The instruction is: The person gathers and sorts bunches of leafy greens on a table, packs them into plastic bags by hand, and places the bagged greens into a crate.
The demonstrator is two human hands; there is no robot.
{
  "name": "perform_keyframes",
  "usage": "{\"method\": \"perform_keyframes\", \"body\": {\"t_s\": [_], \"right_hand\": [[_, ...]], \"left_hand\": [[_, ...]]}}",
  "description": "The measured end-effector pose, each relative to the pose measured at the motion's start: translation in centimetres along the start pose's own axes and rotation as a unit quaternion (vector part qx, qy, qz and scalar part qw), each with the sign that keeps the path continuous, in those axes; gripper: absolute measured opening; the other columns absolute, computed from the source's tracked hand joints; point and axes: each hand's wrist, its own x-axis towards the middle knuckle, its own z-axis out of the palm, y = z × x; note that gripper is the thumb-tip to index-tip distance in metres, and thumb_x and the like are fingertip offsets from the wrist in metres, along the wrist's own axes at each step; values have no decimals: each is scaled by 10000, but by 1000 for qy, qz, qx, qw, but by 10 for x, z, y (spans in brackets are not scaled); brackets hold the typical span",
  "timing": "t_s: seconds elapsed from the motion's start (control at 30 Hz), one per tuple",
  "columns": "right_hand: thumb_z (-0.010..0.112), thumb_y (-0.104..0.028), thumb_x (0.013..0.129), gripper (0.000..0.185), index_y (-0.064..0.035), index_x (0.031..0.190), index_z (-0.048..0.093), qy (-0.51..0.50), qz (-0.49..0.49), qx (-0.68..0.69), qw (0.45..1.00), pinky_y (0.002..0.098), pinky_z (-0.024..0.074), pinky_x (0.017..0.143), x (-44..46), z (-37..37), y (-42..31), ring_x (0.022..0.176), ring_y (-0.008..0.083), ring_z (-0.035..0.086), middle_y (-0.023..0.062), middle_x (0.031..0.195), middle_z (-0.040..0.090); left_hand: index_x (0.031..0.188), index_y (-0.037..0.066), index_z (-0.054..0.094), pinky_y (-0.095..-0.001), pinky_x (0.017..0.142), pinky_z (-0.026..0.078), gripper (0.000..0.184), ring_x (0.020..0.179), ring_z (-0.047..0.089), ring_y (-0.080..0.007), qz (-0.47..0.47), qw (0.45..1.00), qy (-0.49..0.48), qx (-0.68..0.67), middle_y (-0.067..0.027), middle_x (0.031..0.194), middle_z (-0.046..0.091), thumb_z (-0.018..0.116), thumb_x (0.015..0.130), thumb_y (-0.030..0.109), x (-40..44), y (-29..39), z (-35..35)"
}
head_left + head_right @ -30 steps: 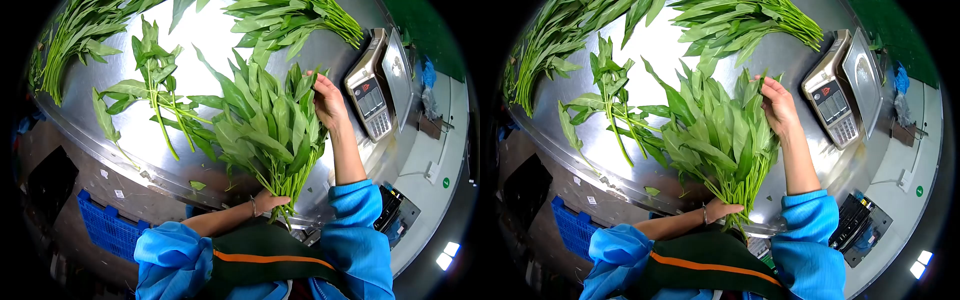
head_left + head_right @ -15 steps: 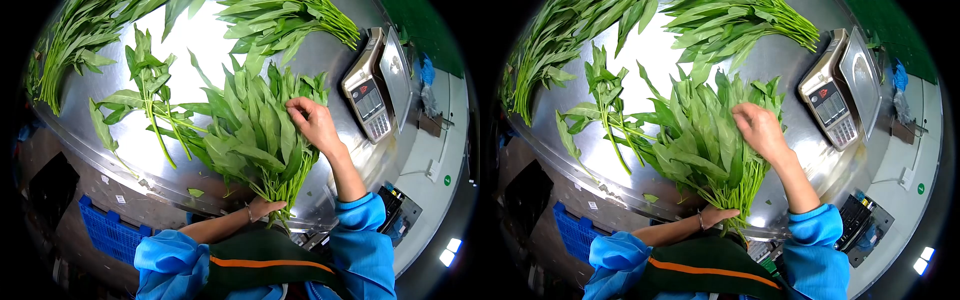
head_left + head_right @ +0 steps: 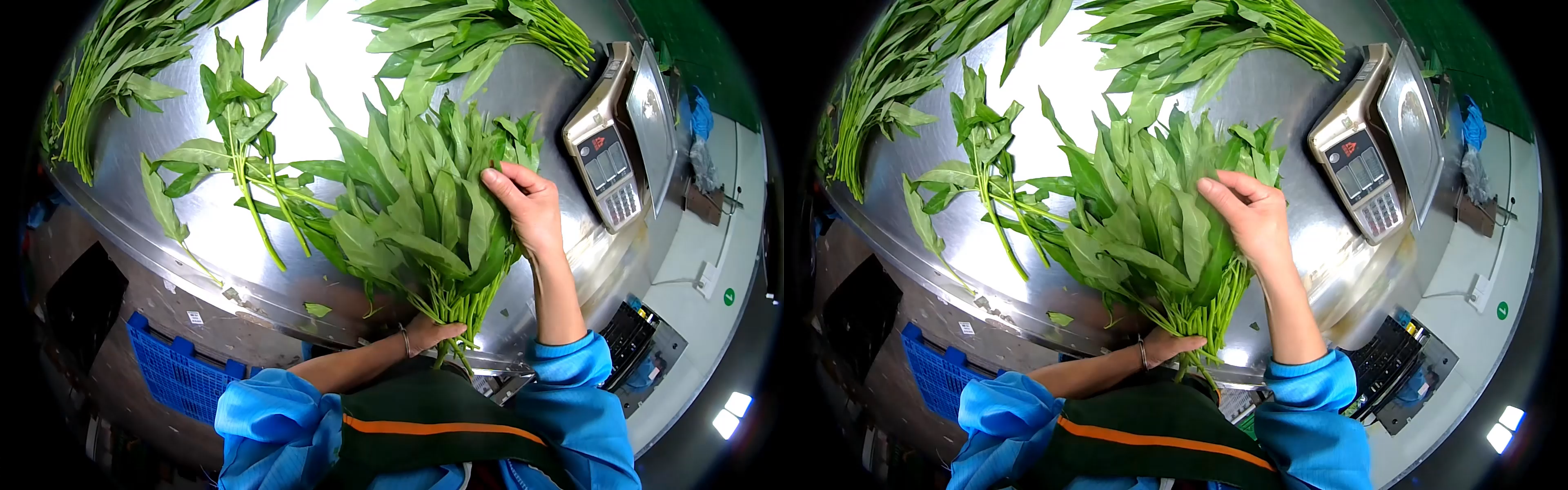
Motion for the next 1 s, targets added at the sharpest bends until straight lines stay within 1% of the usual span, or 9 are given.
{"method": "perform_keyframes", "body": {"t_s": [0.17,0.57,0.67,0.73,0.77,0.87,0.93,0.97,1.0], "right_hand": [[686,-132,797,193,-21,948,640,-21,22,148,989,199,449,683,11,-1,16,745,56,558,8,854,637],[660,-131,820,187,-24,971,638,75,-21,138,987,193,433,671,15,12,16,757,55,551,14,849,644],[646,-154,826,196,-1,948,647,55,-104,-52,992,208,444,645,18,2,-4,745,65,559,38,790,650],[652,-184,787,212,-28,930,664,90,-265,-279,919,296,480,707,11,14,-43,760,207,609,126,795,661],[641,-129,803,280,-6,1053,616,1,-375,-316,871,243,473,691,7,27,-59,746,118,597,91,898,651],[619,-122,817,386,-27,1180,527,-213,-360,-174,892,252,473,716,-11,80,-88,789,123,589,113,990,619],[601,-124,832,409,-37,1215,489,-195,-353,-205,892,256,472,715,16,90,-88,791,120,582,123,1013,604],[581,-137,848,314,-20,1136,540,-157,-415,-224,868,260,470,693,38,86,-73,747,111,576,98,920,625],[575,-143,851,263,-13,1080,567,-201,-311,-244,896,257,469,682,39,75,-66,732,110,581,82,867,632]], "left_hand": [[1057,36,552,-283,751,465,286,837,556,-125,-9,1000,0,1,-34,938,594,631,789,94,0,1,0],[1072,28,547,-286,770,466,305,857,559,-131,4,1000,13,18,-45,961,597,627,783,81,-1,6,1],[1068,29,548,-289,769,467,298,852,560,-132,7,1000,9,12,-48,955,597,616,781,66,-1,9,2],[1073,31,553,-283,783,458,297,870,554,-126,3,1000,-7,-4,-41,968,594,623,788,78,-1,8,1],[1075,32,556,-280,790,453,296,878,551,-123,1,1000,-17,-9,-38,974,592,626,792,84,0,7,0],[1071,34,561,-275,785,453,290,867,553,-123,-8,1000,1,8,-37,969,594,621,792,84,1,1,0],[1073,33,559,-274,790,451,290,872,550,-121,-3,1000,9,11,-40,973,592,618,793,78,-1,4,2],[1072,32,558,-275,791,451,288,874,549,-120,13,1000,10,8,-41,973,592,617,793,77,-2,4,3],[1071,30,558,-275,792,451,287,876,548,-119,30,999,11,4,-42,974,592,617,794,76,-3,4,3]]}}
